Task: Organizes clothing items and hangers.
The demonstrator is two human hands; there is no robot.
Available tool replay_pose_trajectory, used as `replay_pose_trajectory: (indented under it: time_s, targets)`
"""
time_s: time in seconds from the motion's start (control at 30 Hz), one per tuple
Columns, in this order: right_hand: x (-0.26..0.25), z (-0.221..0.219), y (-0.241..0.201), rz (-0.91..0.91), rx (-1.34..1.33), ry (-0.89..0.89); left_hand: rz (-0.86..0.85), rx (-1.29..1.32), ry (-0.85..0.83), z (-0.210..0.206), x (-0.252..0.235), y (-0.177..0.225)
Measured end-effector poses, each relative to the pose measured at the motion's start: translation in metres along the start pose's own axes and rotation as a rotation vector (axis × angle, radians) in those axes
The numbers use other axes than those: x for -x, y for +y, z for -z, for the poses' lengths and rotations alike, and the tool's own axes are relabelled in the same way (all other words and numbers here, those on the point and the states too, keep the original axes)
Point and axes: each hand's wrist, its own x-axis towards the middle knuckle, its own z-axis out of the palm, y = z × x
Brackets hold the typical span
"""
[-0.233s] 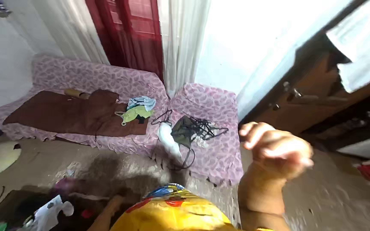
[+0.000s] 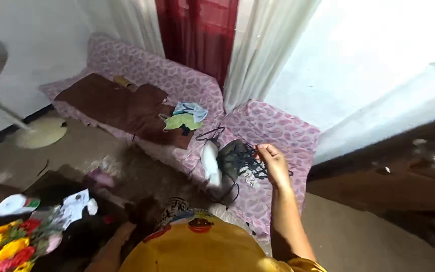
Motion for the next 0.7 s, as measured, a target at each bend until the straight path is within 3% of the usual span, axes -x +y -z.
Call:
replay_pose_trajectory:
  time_s: [0.07,0.2,0.3,0.37,0.5,0.7]
  targets:
    - [-0.031,-0.032,0.035,-0.134,-0.014,-0.092,0.362,0.186,-0.045,0.012,0.017,0.037]
    - [-0.078,-0.109,0.076,-0.253,0.055,-0.429,0.495,0.266,-0.036,0.028,0.009,0.058]
    - [-0.11,-0.17,0.111,-0.319,0.19,-0.665,0.476,0.296,-0.092,0.043,-0.035,0.032]
    - [-0.13,-0.212,0.13,-0.425,0.215,-0.789,0.372,0.212,-0.112,0.064,-0.069,0.016]
    - [-0.167,-0.298,0.19,-0.527,0.333,-0.937,0.26,0.139,-0.163,0.181,-0.097,0.077]
    - [-0.249,-0.416,0.256,-0.537,0.528,-0.944,0.255,0.053,-0.104,0.297,-0.21,0.092]
